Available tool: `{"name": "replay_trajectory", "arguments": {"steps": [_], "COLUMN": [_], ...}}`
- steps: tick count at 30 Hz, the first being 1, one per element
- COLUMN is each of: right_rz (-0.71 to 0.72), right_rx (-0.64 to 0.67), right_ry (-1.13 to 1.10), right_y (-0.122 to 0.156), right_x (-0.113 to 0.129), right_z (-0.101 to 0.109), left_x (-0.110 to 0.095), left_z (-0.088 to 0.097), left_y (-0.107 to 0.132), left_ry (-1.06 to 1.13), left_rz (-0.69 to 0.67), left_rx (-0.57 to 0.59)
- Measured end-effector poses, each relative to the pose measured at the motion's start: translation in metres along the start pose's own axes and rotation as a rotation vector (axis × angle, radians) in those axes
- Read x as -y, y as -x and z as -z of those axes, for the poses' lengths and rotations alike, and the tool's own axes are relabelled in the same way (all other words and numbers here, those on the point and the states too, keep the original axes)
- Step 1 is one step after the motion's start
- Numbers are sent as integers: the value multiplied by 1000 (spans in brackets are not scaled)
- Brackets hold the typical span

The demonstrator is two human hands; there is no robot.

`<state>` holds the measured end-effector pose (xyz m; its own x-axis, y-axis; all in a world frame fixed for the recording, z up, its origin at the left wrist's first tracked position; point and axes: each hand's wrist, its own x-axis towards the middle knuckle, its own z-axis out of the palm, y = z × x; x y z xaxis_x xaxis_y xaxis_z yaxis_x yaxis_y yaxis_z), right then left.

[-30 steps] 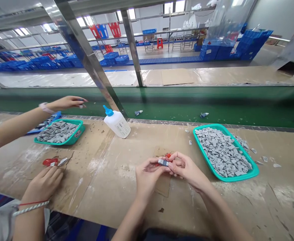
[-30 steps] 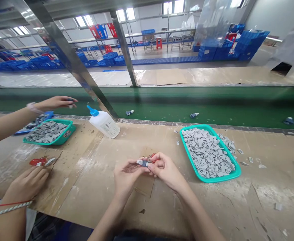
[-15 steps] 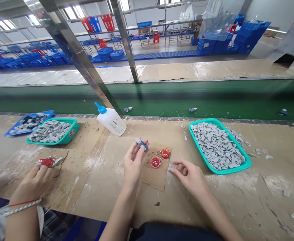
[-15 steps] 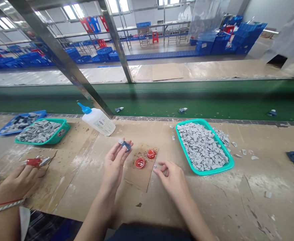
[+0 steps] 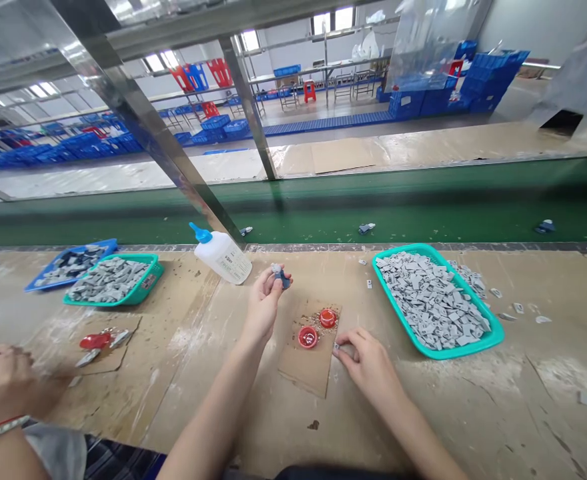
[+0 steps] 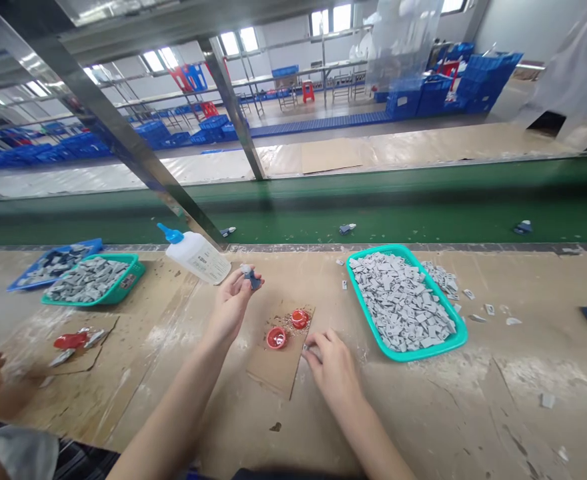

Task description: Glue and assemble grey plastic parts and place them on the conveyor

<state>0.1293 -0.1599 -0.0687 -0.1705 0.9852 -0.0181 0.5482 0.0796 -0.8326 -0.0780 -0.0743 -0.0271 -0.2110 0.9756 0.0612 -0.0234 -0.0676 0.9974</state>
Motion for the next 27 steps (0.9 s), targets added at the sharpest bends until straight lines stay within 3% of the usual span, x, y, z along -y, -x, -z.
{"name": "replay_trajectory", "arguments": {"steps": [5,10,14,17,21,24,27], "right_rz": [-98,-154,-213,-303,-370,-365,-364], "right_rx": [-79,-186,-193,-184,-268,-221,-166], "right_ry": [-240,-624,-770,-859,-878,-888,-878], "right_y": [-1,-2,-8,-13,-23,-32,-40], "right_x": [2,7,2,-3,0,8,14], "right_z": [5,14,16,17,20,19,12], "left_x": [19,38,42,43,44,39,24], "left_z": [-29,-70,-108,-136,-162,-166,-153], "left_y": [-72,-143,-179,-192,-192,-181,-161], "left_ry": [-395,-703,-925,-1023,-1062,-1022,-922], "left_rz": [-173,-218,-239,-259,-276,-299,-339], "left_rx": [130,238,303,337,394,427,447]}}
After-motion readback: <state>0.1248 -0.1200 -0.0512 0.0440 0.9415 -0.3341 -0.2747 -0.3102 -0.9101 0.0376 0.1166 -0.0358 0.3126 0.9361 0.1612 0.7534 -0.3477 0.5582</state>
